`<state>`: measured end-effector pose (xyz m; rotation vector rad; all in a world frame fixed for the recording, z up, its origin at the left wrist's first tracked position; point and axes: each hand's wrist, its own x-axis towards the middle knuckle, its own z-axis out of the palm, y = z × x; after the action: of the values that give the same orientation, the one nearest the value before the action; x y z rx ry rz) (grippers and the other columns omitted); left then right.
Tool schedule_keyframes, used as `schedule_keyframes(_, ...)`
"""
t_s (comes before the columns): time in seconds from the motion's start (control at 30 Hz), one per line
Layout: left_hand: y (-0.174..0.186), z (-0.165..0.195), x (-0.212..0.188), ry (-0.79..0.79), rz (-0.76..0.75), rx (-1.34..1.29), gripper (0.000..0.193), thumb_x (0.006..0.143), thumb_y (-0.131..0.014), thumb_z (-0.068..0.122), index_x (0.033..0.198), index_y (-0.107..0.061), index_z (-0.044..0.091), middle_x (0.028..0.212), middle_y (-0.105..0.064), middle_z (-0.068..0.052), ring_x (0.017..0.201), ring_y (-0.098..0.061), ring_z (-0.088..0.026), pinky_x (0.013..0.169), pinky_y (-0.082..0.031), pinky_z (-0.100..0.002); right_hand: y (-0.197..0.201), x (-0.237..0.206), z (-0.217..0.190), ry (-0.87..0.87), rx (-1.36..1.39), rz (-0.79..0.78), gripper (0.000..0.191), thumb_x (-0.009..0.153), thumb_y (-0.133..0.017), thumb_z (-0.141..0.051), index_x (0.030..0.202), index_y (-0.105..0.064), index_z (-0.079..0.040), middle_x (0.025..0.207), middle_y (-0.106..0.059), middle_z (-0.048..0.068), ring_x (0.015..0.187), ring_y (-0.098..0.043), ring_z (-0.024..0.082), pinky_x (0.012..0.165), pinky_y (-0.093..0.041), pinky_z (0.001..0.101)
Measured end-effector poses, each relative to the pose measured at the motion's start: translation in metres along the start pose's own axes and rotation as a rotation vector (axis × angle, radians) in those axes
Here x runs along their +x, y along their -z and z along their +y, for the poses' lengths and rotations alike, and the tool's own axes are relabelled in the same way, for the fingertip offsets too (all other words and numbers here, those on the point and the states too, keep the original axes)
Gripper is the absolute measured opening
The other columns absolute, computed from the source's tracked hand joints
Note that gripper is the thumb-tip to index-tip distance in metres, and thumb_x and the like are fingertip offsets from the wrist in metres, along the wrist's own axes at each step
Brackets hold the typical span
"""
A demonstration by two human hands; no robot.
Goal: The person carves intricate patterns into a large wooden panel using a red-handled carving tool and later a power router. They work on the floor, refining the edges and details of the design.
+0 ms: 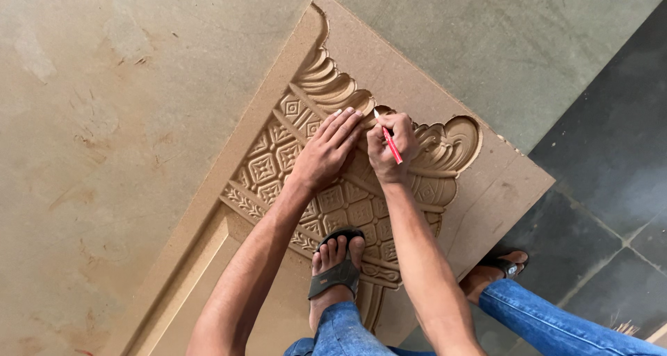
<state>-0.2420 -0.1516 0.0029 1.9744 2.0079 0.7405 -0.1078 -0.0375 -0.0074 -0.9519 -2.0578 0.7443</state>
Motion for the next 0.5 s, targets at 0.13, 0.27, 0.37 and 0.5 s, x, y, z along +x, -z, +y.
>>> schedule_keyframes(0.13,-0.0014,0.0001,-0.0005,0.009,-0.011,-0.007,0.053,0.095,-0.057,0.014,0.146,-0.055,0.0,0.159,-0.045,-0.017,0.151,-0.038,-0.032,0.127,-0.029,-0.047,0.0003,0.001,-0.0007,0.038,-0.062,-0.015,0.008,0.091,-0.065,-0.004,0.096,-0.059,-0.003,0.092,-0.064,0.012,0.084,-0.067,0.03,0.075,-0.056,0.0382)
schedule_keyframes(0.27,-0.0021,-0.0009,0.0008,-0.001,-0.001,0.0,0.054,0.095,-0.057,0.015,0.146,-0.054,-0.001,0.158,-0.046,-0.017,0.151,-0.038,-0.032,0.128,-0.029,-0.046,0.0002,0.0025,-0.0016,0.022,-0.051,-0.007,0.007,0.091,-0.064,-0.004,0.097,-0.06,-0.003,0.092,-0.065,0.012,0.083,-0.068,0.03,0.075,-0.057,0.0383)
schedule_keyframes(0.37,-0.0021,-0.0014,0.0012,-0.006,0.001,0.027,0.055,0.095,-0.057,0.015,0.147,-0.054,-0.002,0.158,-0.046,-0.017,0.151,-0.039,-0.032,0.128,-0.029,-0.046,0.0004,0.0026,-0.002,-0.018,0.002,0.009,0.006,0.093,-0.064,-0.004,0.098,-0.061,-0.002,0.092,-0.066,0.013,0.081,-0.068,0.029,0.073,-0.056,0.0373)
schedule_keyframes(0.5,-0.0015,0.0,0.0005,0.019,-0.01,-0.016,0.054,0.095,-0.057,0.015,0.146,-0.054,-0.001,0.159,-0.046,-0.017,0.151,-0.039,-0.032,0.127,-0.029,-0.046,0.0013,0.0023,-0.0024,-0.017,0.021,0.011,0.006,0.093,-0.064,-0.004,0.097,-0.06,-0.003,0.093,-0.067,0.012,0.082,-0.069,0.029,0.073,-0.056,0.0376)
